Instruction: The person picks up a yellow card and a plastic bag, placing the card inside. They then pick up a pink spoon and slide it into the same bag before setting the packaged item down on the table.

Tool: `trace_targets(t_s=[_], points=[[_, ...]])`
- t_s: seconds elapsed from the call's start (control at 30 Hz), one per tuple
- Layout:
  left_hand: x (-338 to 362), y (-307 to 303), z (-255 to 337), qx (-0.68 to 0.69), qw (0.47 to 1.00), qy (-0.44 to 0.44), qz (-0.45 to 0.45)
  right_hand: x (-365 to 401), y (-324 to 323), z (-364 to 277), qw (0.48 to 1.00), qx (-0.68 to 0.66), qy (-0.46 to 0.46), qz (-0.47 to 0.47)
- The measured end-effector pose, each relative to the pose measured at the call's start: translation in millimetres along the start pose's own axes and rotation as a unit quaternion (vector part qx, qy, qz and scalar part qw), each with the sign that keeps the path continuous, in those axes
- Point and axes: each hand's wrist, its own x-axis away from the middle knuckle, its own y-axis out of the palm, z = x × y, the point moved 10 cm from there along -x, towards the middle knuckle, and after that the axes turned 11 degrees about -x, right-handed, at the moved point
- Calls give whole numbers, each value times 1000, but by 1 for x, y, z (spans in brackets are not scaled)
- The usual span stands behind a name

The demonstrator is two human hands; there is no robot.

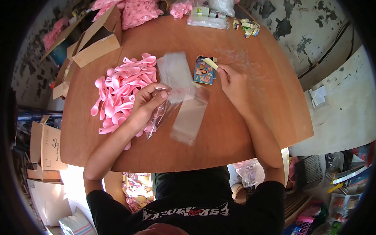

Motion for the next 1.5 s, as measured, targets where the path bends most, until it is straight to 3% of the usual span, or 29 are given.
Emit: trace_targets(t_s=[0.07,0.13,0.17,0.23,0.33,0.53,0.6,0.77,1.0,1.07,1.5], points=[[-1,3,-4,4,1000,-14,-8,0,-6,2,999,-30,16,23],[-2,3,-3,32,999,22,2,4,-20,6,977,-184,57,97],[-3,3,-5,29,999,22,1,4,-23,0,976,-186,58,99],[-4,6,-8,46,999,11,-25,4,-26,-13,932,-344,62,96],[-6,9,-9,33,999,-16,-38,10,-20,-21,913,-392,98,62],[-4,16,-8,0,997,-57,-46,20,0,-24,915,-384,124,14],[-8,16,-5,22,999,12,-39,20,6,-22,916,-377,136,1],[-8,14,-11,26,998,0,-57,24,22,-9,900,-393,176,-66],[-9,17,-16,31,998,-1,-63,22,18,-12,897,-401,176,-57],[-9,17,-13,27,998,9,-57,24,26,-15,896,-388,191,-103],[-6,37,9,-93,991,1,-95,28,22,-43,908,-381,115,-133]])
